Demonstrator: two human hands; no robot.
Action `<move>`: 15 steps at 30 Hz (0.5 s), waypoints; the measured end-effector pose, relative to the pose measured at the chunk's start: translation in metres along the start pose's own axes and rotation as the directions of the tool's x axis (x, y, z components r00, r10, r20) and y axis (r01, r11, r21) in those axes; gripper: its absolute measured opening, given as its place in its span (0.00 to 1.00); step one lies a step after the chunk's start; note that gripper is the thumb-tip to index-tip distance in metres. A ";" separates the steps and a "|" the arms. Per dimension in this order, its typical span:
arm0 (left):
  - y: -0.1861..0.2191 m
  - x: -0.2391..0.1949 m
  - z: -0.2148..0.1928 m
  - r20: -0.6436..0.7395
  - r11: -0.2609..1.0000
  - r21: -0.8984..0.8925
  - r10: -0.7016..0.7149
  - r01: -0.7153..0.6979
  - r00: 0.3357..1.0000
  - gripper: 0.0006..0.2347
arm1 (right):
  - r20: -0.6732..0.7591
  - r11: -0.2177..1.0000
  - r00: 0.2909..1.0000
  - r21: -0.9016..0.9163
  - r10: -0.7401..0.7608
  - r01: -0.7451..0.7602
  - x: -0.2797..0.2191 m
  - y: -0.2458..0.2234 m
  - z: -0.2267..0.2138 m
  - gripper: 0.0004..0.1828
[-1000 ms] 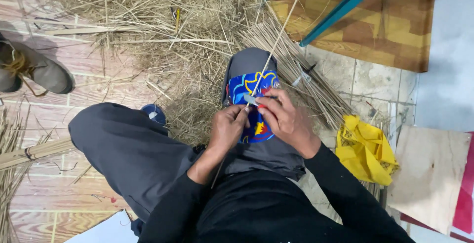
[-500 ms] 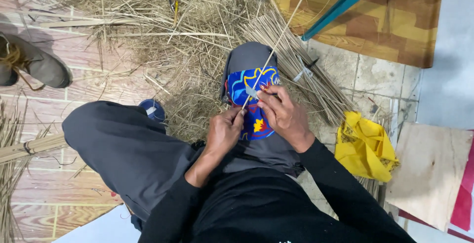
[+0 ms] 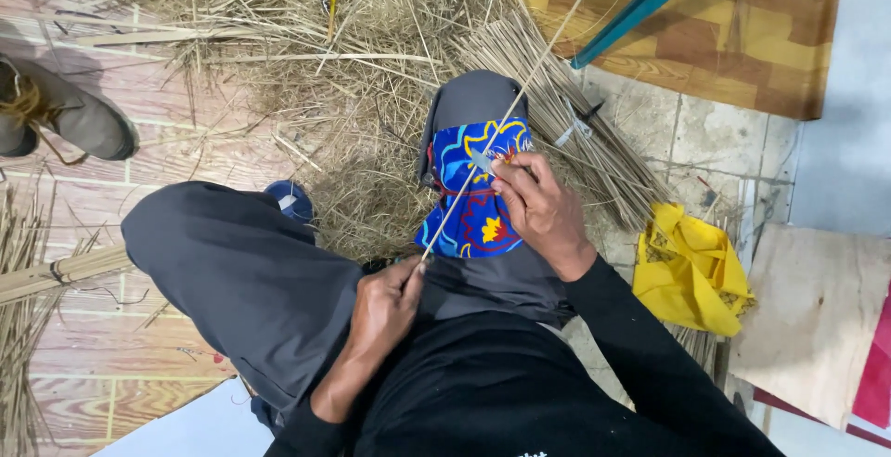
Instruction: The person sits on the floor and uses a red utility knife to shave and sharpen thin wooden sticks. They repeatedly hold a stick against their knee and scrape it with the blade, then pick up another stick from a nearby pile and continue the same process.
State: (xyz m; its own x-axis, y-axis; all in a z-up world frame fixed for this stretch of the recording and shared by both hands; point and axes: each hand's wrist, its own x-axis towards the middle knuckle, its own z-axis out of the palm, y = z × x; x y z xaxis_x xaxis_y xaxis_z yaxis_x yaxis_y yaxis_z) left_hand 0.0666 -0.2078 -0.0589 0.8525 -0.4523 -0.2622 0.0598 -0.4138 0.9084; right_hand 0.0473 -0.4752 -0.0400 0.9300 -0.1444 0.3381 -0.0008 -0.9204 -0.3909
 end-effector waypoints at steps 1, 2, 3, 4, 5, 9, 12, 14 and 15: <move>-0.008 -0.007 -0.002 -0.011 1.000 0.013 -0.005 0.005 1.000 0.09 | -0.005 1.000 1.000 -0.005 0.002 -0.002 0.000 0.000 0.001 0.10; -0.016 -0.014 -0.004 -0.024 1.000 0.026 -0.011 0.011 1.000 0.09 | -0.009 1.000 1.000 -0.010 0.003 -0.003 0.000 0.001 0.001 0.10; -0.014 -0.021 -0.007 -0.024 1.000 0.026 -0.010 0.011 1.000 0.09 | -0.010 1.000 1.000 -0.010 0.003 -0.003 0.002 -0.005 -0.003 0.10; -0.012 -0.028 -0.011 -0.053 0.996 0.079 0.041 -0.036 0.998 0.08 | 0.004 0.999 1.000 -0.038 0.002 -0.002 0.005 -0.011 -0.007 0.09; -0.010 -0.035 -0.014 -0.079 0.988 0.133 0.092 -0.081 0.993 0.07 | 0.017 0.998 1.000 -0.066 0.001 0.000 0.007 -0.017 -0.010 0.09; -0.017 -0.061 -0.027 -0.059 0.991 0.131 -0.004 0.012 0.998 0.08 | 0.015 0.999 1.000 -0.044 -0.006 0.007 0.007 -0.018 -0.010 0.10; -0.021 -0.078 -0.035 -0.072 0.989 0.141 -0.037 0.047 0.997 0.08 | 0.000 0.998 1.000 -0.055 -0.007 0.007 0.006 -0.017 -0.008 0.11; -0.023 -0.090 -0.041 -0.059 0.985 0.131 -0.108 0.115 0.992 0.08 | -0.007 0.998 1.000 -0.062 -0.016 0.016 0.006 -0.017 -0.009 0.11; -0.026 -0.096 -0.044 -0.058 0.985 0.132 -0.107 0.114 0.992 0.08 | -0.008 0.998 1.000 -0.062 -0.015 0.015 0.004 -0.016 -0.009 0.11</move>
State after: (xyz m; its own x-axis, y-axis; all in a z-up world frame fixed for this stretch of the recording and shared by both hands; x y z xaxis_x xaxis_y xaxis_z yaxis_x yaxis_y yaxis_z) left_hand 0.0059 -0.1191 -0.0427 0.8700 -0.3583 -0.3388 0.0881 -0.5631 0.8217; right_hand 0.0482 -0.4640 -0.0245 0.9270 -0.1332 0.3505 -0.0100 -0.9432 -0.3321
